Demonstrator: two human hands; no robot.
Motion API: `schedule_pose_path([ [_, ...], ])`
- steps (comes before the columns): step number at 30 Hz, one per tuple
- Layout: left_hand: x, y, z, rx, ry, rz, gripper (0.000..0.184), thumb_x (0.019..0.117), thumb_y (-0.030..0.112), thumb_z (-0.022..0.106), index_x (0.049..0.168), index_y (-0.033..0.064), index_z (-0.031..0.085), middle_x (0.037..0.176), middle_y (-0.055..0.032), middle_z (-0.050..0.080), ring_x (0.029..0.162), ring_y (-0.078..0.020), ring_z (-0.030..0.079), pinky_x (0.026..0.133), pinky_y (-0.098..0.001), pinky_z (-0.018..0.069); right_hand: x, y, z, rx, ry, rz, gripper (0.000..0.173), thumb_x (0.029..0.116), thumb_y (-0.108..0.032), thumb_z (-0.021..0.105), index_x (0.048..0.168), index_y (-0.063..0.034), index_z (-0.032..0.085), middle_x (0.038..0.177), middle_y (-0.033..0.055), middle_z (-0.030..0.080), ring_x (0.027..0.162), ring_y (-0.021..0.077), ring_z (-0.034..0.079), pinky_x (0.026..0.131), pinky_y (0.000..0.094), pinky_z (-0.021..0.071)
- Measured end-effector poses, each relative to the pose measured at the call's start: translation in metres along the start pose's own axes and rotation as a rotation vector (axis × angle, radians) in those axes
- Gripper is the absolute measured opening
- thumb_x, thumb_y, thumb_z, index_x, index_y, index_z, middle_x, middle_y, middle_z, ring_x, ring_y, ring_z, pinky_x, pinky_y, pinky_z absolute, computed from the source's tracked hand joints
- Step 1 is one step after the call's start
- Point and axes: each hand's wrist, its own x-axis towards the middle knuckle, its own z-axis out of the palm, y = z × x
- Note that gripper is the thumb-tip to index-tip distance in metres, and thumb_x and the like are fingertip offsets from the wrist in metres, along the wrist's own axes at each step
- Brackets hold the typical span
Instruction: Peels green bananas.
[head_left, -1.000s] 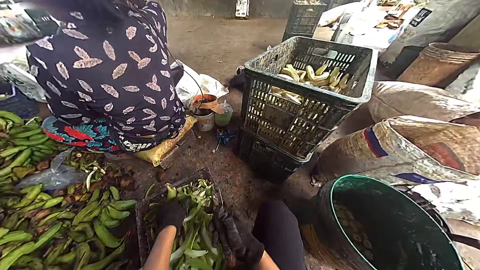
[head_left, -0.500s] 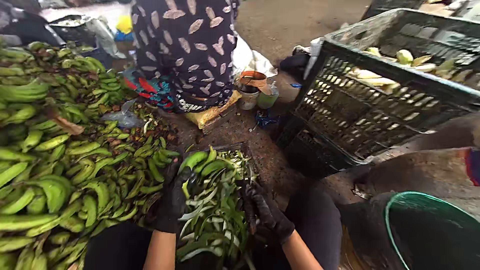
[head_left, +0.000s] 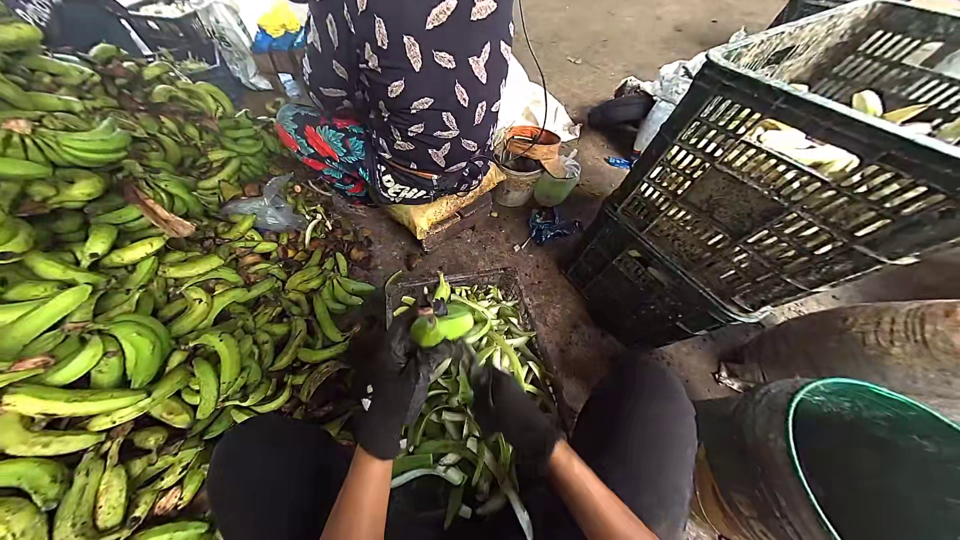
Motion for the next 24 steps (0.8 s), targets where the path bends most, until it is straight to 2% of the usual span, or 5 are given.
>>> schedule_pose_path([
  [3,0.019,0.015,-0.015,-0.100,0.010,-0.095,0.071,0.0871,0.017,0.071,0.146,-0.0018,0.036,0.124,-0.0118,0.064,0.110,-0.0219,0.066,0.094,-0.0390,0.0584,0.001,0.027,0.000,0.289,-0.086,0.009,0.052,0.1057,-0.046,0.038,0.126,-0.0003,0.052,0.079,0.0024,0.061,0.062,0.0124,0.060,0.058,0.0332,0.0559],
  [9,0.027,-0.002,-0.009,-0.356,0.134,-0.391,0.041,0.1082,0.031,0.036,0.136,0.0039,0.049,0.097,-0.0110,0.068,0.073,-0.0184,0.067,0.063,-0.0333,0.0603,0.030,0.015,0.007,-0.151,0.303,-0.788,0.037,0.1062,-0.042,0.047,0.114,-0.0183,0.075,0.107,0.0086,0.072,0.098,0.0161,0.068,0.089,0.0387,0.0560],
  [13,0.017,-0.002,0.011,-0.330,0.205,-0.671,0.032,0.1118,0.021,0.033,0.120,0.0004,0.055,0.083,-0.0083,0.065,0.066,-0.0141,0.064,0.058,-0.0274,0.0568,0.077,-0.012,0.005,-0.468,0.629,-0.754,0.022,0.0956,-0.018,0.060,0.104,-0.0100,0.079,0.103,0.0220,0.072,0.097,0.0446,0.068,0.087,0.0664,0.0488],
  [20,0.026,-0.025,-0.013,-0.333,0.196,-0.439,0.040,0.1107,0.027,0.034,0.141,0.0022,0.043,0.101,-0.0099,0.066,0.081,-0.0150,0.068,0.072,-0.0312,0.0606,0.046,0.006,0.018,-0.275,0.361,-0.687,0.027,0.0999,-0.026,0.055,0.107,-0.0122,0.078,0.102,0.0131,0.072,0.092,0.0274,0.069,0.083,0.0518,0.0548],
  [24,0.011,-0.019,0.012,-0.254,0.113,-0.562,0.040,0.1121,0.020,0.028,0.142,-0.0001,0.044,0.108,-0.0094,0.064,0.088,-0.0109,0.066,0.076,-0.0273,0.0585,0.083,-0.016,-0.004,-0.503,0.606,-0.658,0.022,0.0953,-0.019,0.060,0.104,-0.0079,0.077,0.103,0.0237,0.071,0.097,0.0471,0.067,0.086,0.0687,0.0480],
])
